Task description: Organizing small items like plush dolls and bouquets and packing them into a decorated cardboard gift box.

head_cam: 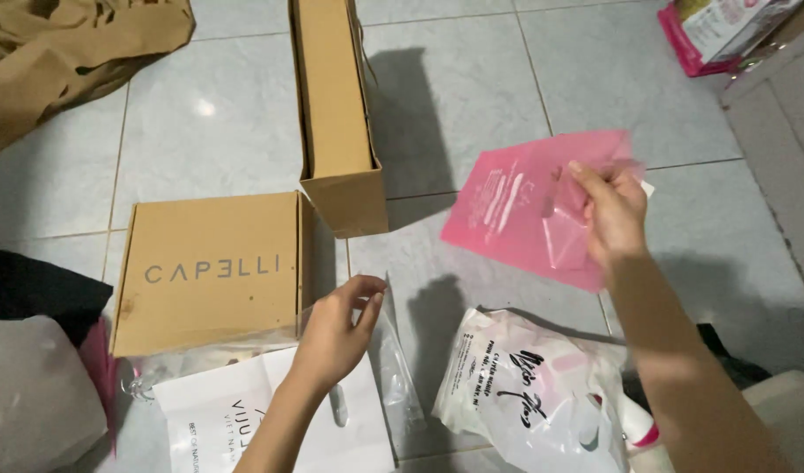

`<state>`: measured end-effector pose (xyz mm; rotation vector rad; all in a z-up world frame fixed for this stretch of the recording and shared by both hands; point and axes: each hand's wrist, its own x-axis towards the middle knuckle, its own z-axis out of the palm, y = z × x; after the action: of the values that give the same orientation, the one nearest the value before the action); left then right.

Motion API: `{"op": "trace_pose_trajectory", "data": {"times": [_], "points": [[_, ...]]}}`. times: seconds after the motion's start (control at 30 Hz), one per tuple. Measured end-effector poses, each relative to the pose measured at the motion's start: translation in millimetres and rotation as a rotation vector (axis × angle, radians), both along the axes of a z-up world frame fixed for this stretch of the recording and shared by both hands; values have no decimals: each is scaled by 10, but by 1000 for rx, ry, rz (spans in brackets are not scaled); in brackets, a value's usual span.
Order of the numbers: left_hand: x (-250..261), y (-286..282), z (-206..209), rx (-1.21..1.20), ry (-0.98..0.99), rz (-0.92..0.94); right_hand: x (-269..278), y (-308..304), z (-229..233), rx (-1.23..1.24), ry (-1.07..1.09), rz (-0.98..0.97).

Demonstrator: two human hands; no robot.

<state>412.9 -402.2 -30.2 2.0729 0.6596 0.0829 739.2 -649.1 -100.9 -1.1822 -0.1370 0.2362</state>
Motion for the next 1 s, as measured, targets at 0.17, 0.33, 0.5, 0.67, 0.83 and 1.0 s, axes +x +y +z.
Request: {"op": "trace_pose_trajectory", "data": {"times": [0.17, 0.33, 0.5, 0.67, 0.83, 1.0], "points": [[-9, -147, 3, -61, -128, -29, -744, -329, 1321, -47, 57, 192], [-240, -42, -102, -56, -256, 67, -1188, -478, 1632, 156, -3, 591], [-675, 145, 192, -636, -359, 200, -1475, -233, 1620, -66, 107, 618], [-1268, 376, 181, -1047, -491, 318, -1993, 130, 1625, -17, 125, 519], [-1711, 578, 69, -1079, -658, 269, -2156, 266, 1294, -110, -35, 307], [-2041, 748, 114, -1199, -615, 288, -2570, 605, 1269, -26, 124, 553]]}}
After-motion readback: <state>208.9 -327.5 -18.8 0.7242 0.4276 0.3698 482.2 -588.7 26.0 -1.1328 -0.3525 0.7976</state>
